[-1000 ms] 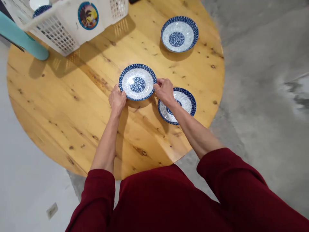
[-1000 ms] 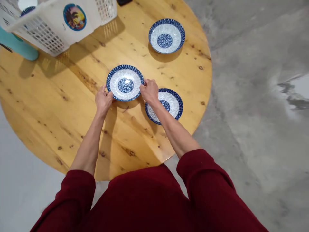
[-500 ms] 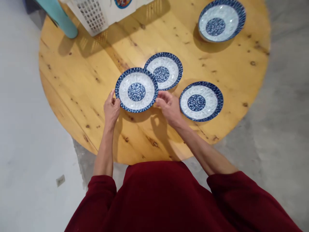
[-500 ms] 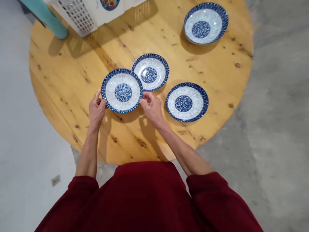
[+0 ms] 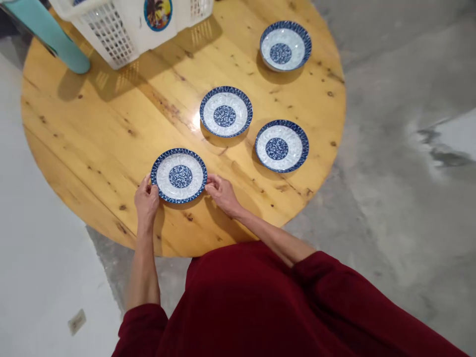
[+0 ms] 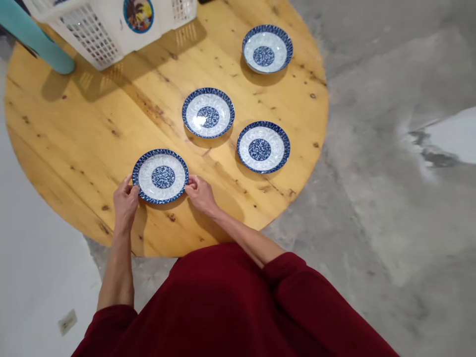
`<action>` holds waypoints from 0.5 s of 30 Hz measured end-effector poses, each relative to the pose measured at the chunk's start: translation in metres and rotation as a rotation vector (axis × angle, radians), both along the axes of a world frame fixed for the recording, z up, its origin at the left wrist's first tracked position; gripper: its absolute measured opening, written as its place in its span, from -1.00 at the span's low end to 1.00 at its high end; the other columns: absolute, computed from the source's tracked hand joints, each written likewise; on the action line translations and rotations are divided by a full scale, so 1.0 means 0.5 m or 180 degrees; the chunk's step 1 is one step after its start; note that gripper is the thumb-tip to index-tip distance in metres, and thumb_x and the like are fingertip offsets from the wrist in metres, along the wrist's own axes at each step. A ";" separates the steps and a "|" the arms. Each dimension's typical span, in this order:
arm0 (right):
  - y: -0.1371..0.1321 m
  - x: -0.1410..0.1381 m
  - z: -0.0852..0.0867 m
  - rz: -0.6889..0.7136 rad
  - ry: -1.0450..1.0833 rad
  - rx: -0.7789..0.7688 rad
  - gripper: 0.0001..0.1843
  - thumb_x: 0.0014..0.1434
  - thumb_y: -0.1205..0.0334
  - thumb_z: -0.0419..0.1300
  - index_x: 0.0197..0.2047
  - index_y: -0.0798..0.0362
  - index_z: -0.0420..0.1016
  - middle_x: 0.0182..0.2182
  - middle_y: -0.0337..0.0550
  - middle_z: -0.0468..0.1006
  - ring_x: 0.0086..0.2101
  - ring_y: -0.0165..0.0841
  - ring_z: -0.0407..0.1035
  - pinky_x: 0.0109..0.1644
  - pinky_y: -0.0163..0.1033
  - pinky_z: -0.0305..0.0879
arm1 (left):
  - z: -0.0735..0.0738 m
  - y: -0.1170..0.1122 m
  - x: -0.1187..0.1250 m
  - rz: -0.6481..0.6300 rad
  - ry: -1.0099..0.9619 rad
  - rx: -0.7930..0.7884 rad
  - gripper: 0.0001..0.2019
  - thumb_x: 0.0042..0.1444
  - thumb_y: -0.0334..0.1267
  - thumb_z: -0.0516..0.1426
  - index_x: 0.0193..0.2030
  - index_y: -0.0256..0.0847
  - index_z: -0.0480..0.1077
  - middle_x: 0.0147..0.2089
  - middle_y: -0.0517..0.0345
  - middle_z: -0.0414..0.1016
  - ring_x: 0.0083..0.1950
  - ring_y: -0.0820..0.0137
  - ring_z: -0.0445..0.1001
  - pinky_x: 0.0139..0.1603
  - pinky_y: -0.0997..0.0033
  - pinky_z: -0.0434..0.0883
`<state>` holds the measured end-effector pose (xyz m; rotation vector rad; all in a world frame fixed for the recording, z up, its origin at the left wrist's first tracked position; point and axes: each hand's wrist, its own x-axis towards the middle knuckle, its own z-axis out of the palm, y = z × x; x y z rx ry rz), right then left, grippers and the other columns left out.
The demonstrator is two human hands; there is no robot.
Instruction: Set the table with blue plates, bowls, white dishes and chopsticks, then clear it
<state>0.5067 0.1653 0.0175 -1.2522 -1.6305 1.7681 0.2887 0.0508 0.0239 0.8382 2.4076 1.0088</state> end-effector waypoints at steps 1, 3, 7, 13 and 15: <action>-0.006 0.002 -0.001 -0.0036 -0.0007 -0.0022 -0.59 -0.01 0.20 0.11 -0.07 0.07 0.52 -0.27 -0.20 0.56 -0.37 -0.39 0.39 -0.19 -0.25 0.38 | 0.000 0.000 -0.001 -0.0039 0.0000 -0.0018 -0.48 0.11 -0.17 0.04 0.18 -0.24 0.49 -0.42 0.23 0.38 -0.41 0.40 0.26 -0.26 0.42 0.34; -0.019 0.005 -0.002 -0.0099 -0.0023 -0.0073 -0.59 0.00 0.20 0.12 -0.07 0.07 0.52 -0.27 -0.20 0.56 -0.38 -0.40 0.38 -0.20 -0.26 0.37 | 0.003 -0.003 -0.003 -0.0116 -0.0007 -0.0071 -0.47 0.11 -0.16 0.04 0.20 -0.24 0.48 -0.39 0.21 0.41 -0.40 0.39 0.28 -0.24 0.40 0.36; -0.037 0.010 -0.001 -0.0149 -0.0050 -0.0133 -0.60 0.00 0.22 0.11 -0.07 0.06 0.52 -0.29 -0.22 0.56 -0.37 -0.38 0.40 -0.20 -0.27 0.37 | 0.009 -0.010 -0.006 -0.0230 -0.0021 -0.0168 -0.46 0.12 -0.16 0.03 0.23 -0.22 0.46 -0.37 0.19 0.43 -0.38 0.37 0.31 -0.24 0.39 0.37; -0.046 0.010 0.002 -0.0151 -0.0100 -0.0113 -0.62 0.00 0.24 0.12 -0.09 0.04 0.54 -0.32 -0.24 0.55 -0.39 -0.38 0.40 -0.26 -0.28 0.35 | 0.015 -0.016 -0.010 -0.0332 0.0037 -0.0303 -0.45 0.13 -0.16 0.03 0.25 -0.20 0.45 -0.38 0.19 0.44 -0.35 0.33 0.37 -0.16 0.33 0.41; -0.049 0.009 0.003 -0.0158 -0.0081 -0.0126 -0.62 0.00 0.24 0.12 -0.09 0.05 0.54 -0.32 -0.25 0.54 -0.41 -0.39 0.39 -0.28 -0.29 0.35 | 0.015 -0.017 -0.010 -0.0352 0.0030 -0.0315 -0.44 0.11 -0.17 0.03 0.25 -0.20 0.45 -0.39 0.19 0.43 -0.35 0.32 0.38 -0.15 0.32 0.41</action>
